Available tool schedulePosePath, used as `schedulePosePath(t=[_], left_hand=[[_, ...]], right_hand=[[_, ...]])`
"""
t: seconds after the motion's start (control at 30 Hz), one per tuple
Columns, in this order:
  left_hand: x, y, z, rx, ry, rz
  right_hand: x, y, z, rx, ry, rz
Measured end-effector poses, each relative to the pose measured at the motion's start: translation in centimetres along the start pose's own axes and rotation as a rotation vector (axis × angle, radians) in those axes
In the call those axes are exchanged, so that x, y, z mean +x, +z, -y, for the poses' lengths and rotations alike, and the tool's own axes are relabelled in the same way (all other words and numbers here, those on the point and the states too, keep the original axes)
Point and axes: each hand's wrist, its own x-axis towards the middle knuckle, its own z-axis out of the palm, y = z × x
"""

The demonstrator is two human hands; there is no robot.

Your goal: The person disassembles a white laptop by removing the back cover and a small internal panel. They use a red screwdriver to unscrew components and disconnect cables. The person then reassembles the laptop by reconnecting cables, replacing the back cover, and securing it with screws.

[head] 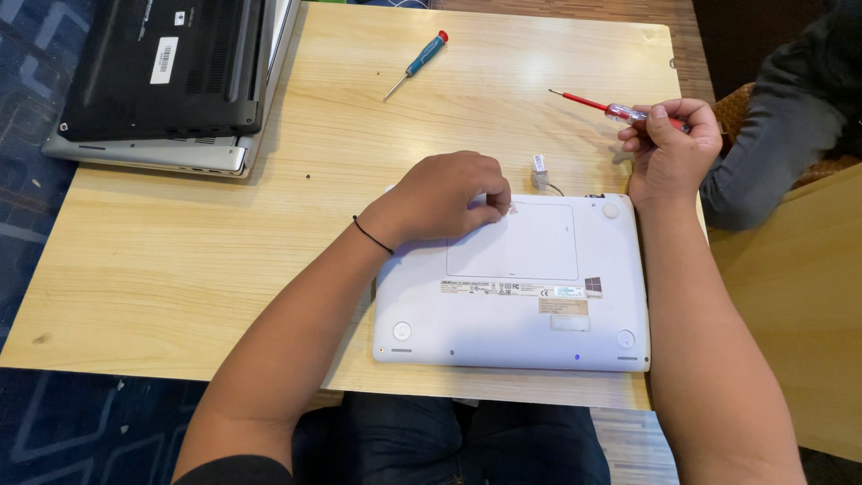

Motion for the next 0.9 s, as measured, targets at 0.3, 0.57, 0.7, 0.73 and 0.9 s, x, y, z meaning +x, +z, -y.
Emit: schedulePosePath(t=[0.3,0.57,0.7,0.73,0.9], left_hand=[[-0.1,-0.8,-0.6,-0.427,-0.119,-0.166],[0.7,1.2,1.2,-0.270,-0.023,-0.214],[1.0,2.3,2.0,-0.161,0.062,-0.247],[1.1,2.4,2.1,-0.135,0.114,-0.256],[1.0,2.6,1.6,-0.083,0.144,-0.273]], right_hand=[[0.0,0.0,0.0,-0.008,0.000,-0.007],[-0.1,0.2,0.2,-0.006,0.002,-0.015],[-0.1,0.2,0.1,-0.008,0.001,-0.010],[-0.1,0.2,0.1,-0.006,0.000,-0.013],[-0.3,0.3,0.4,-0.026,0.005,-0.003]])
